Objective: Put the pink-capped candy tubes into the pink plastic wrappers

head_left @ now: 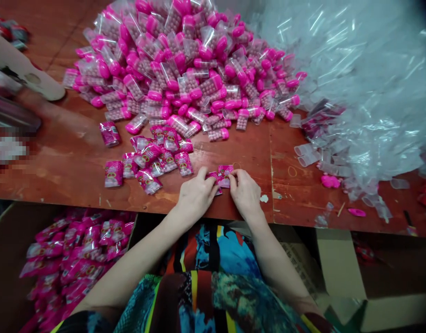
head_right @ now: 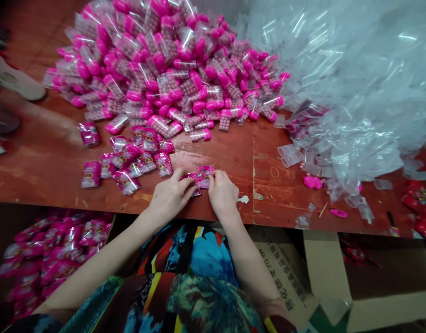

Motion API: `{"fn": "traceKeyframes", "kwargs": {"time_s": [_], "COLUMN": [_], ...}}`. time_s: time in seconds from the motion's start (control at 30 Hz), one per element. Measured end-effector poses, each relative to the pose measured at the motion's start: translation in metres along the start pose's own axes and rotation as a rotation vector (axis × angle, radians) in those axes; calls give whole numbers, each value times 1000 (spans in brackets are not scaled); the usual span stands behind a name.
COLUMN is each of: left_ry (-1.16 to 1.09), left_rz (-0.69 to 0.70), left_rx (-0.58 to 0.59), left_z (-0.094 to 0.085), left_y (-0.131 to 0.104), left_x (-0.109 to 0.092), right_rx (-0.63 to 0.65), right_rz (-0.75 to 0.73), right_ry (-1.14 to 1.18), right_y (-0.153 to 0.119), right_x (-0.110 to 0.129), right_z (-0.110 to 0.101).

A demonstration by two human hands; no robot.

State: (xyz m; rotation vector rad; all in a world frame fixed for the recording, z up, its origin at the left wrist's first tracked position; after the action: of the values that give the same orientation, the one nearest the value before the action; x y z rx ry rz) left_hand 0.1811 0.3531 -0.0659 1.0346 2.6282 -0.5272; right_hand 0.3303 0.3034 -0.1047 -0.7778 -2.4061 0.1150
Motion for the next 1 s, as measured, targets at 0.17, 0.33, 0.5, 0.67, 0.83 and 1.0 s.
{"fn": "traceKeyframes", "kwargs": {"time_s": [0.17,0.33,0.5,0.67,0.83,1.0], "left_ry": [-31,51,-16,-456,-826,-1011], "left_rz": [38,80,47,-57,-117,-272], "left_rx": [-15,97,50,-166,-173,-58], "left_z": [-5,10,7,-4,2,16], "left_y": [12,16,16,28,43,44], "left_x": [-8,-20,-22,-11,-10,-2], "right_rx": [-92,-82,-65,-25,-25,-45], "right_rz": [-55,-11,-58,-19,61,49], "right_ry": [133,115,214,522,763,759], "right_y": [-1,0,1,2,5,12], "right_x": [-9,-14,-11,-18,-24,-32], "right_z": [-8,-6,-15,-27,-22,-22]}}
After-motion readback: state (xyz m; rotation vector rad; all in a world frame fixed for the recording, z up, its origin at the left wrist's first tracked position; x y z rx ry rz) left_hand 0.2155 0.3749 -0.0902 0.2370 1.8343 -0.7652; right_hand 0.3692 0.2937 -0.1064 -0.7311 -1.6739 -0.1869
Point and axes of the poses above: each hand's wrist, its own y-axis towards the middle knuckle, its own z-axis out of the palm, x = y × z, the point moved 9 cm from there along y, towards the middle knuckle, and after that the axes turned 8 degrees about z, right-handed, at the moved point
